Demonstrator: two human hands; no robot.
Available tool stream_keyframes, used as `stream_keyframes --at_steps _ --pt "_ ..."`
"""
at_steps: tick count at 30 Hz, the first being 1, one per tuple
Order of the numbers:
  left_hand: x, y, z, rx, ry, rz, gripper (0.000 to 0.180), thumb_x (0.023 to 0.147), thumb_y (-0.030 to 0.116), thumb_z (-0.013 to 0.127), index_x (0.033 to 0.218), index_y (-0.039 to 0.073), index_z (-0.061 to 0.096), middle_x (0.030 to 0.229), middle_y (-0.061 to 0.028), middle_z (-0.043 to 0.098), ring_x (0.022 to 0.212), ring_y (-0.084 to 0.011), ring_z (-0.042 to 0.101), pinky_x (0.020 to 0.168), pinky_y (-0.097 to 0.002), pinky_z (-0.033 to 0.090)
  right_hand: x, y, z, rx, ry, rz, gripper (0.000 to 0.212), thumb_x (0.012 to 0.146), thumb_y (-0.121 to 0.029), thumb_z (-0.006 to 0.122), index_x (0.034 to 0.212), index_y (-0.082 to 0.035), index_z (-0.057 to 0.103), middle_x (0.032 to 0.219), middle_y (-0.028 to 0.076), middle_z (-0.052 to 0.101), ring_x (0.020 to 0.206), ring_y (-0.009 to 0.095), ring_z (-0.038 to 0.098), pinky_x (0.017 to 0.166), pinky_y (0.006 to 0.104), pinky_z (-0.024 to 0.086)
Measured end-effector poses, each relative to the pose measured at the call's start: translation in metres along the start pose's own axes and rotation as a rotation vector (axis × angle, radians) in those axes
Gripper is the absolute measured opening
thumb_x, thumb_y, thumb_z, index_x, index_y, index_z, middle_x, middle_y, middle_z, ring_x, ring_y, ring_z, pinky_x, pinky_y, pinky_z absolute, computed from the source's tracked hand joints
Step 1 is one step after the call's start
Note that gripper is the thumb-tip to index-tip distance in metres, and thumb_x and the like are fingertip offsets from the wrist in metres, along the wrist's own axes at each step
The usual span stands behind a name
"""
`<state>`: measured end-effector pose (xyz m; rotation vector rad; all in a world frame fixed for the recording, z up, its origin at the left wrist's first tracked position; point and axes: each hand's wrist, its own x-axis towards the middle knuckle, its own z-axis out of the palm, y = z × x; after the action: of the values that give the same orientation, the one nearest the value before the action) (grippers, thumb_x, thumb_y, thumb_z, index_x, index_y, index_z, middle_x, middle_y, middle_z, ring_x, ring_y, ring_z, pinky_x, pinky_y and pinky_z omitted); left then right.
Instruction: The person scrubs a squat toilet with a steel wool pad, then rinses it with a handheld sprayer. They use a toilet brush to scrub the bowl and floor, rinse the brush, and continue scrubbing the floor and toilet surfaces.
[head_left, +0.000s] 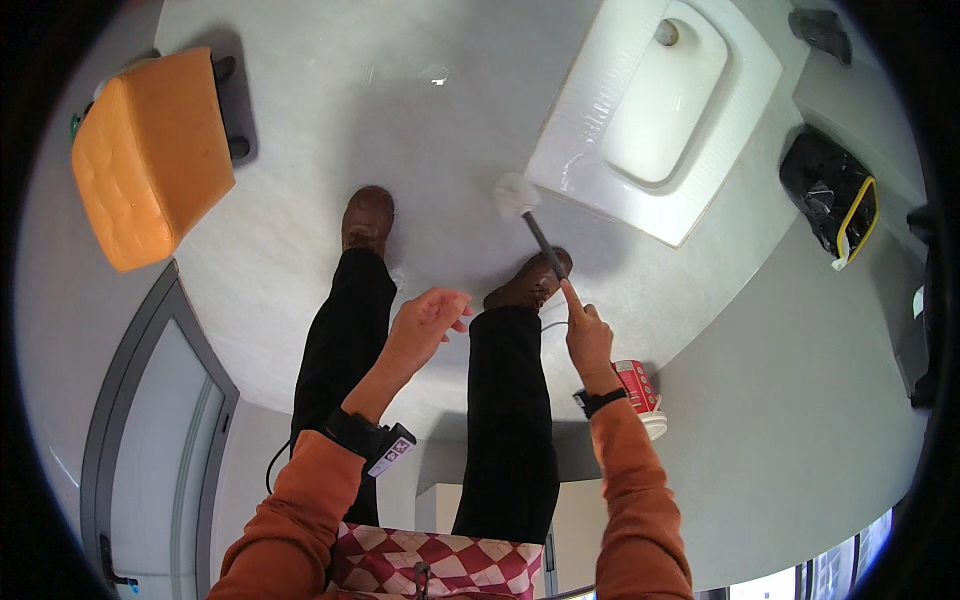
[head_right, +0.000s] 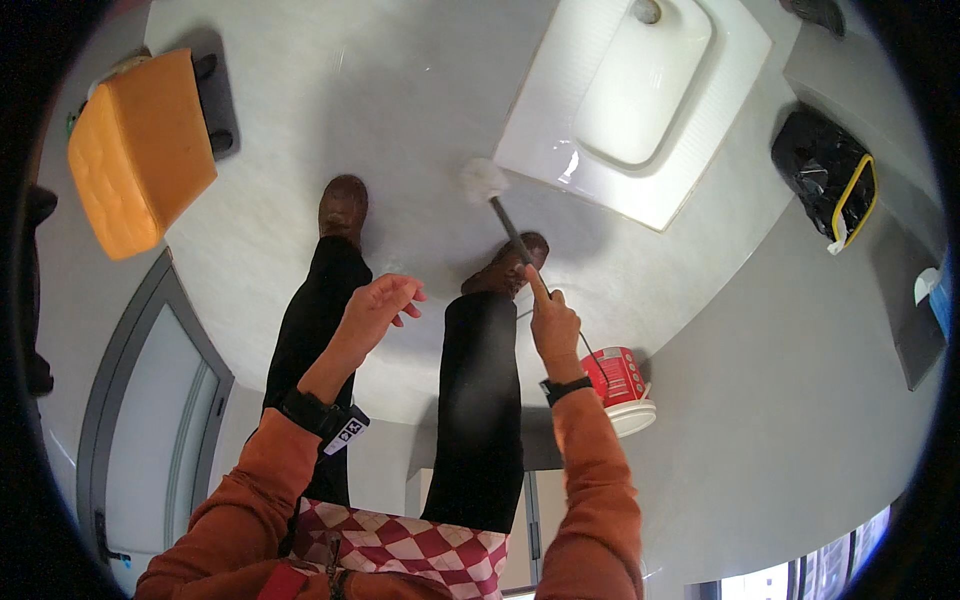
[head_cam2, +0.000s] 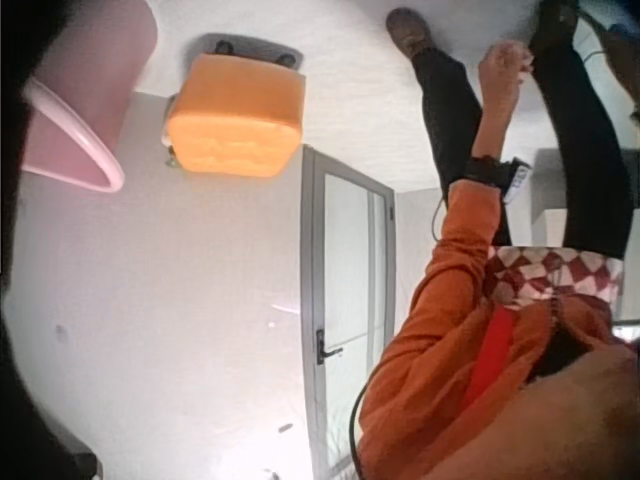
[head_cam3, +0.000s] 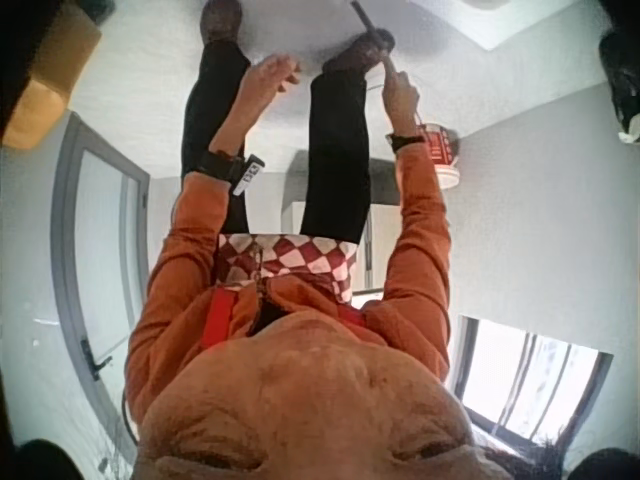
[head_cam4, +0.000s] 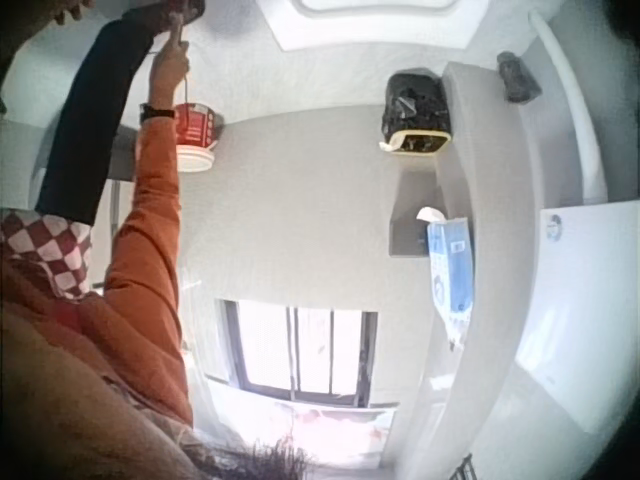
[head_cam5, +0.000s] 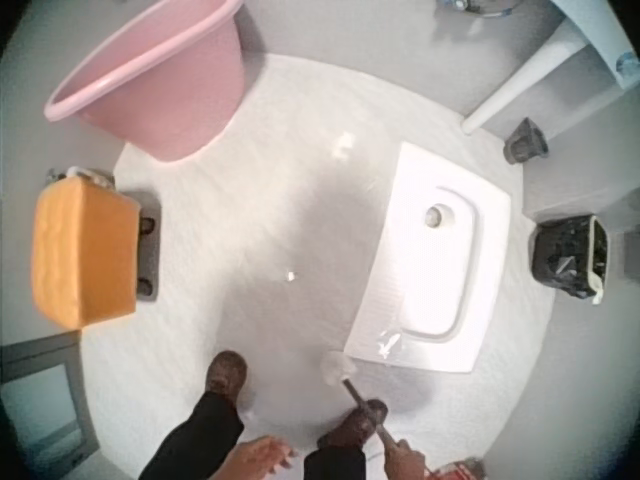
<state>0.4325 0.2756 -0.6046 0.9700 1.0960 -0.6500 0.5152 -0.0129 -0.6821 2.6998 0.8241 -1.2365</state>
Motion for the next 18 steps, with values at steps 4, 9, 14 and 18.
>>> stream_keyframes --at_steps 4,9,14,18 --pt "-0.002 0.0 0.0 -0.048 -0.027 0.01 0.027 0.088 0.029 0.049 0.099 0.006 0.057 0.088 -0.0015 0.063 0.072 -0.009 0.058 0.06 -0.0214 0.043 0.004 -0.034 0.021 0.152 0.076 0.154 0.06 0.083 -0.009 0.048 0.133 -0.037 0.029 0.064 0.011 0.052 0.054 0.032 0.057 0.048 0.0431 0.045" --pt "-0.004 0.002 0.0 -0.011 -0.044 -0.003 0.026 0.088 0.027 0.049 0.1 0.006 0.058 0.088 -0.0015 0.062 0.072 -0.0084 0.058 0.06 -0.0214 0.043 0.138 -0.067 -0.056 0.5 0.334 0.302 0.044 0.09 -0.015 0.04 0.133 -0.02 0.031 0.069 0.019 0.057 0.059 0.035 0.056 0.053 0.0428 0.043" --pt "-0.005 0.018 -0.007 -0.04 -0.022 0.025 0.025 0.088 0.027 0.049 0.1 0.006 0.058 0.088 -0.002 0.062 0.072 -0.0085 0.057 0.06 -0.0211 0.042 0.142 -0.052 -0.067 0.306 0.28 0.224 0.048 0.089 -0.012 0.039 0.135 -0.021 0.029 0.068 0.018 0.058 0.057 0.034 0.057 0.05 0.0406 0.045" --pt "-0.006 0.022 -0.011 -0.09 -0.055 0.005 0.025 0.089 0.028 0.049 0.099 0.006 0.058 0.09 -0.0029 0.062 0.073 -0.0092 0.057 0.063 -0.0217 0.041 0.039 -0.056 -0.024 0.18 -0.018 0.217 0.059 0.082 -0.007 0.045 0.136 -0.022 0.027 0.06 0.017 0.056 0.052 0.031 0.057 0.047 0.0392 0.045"
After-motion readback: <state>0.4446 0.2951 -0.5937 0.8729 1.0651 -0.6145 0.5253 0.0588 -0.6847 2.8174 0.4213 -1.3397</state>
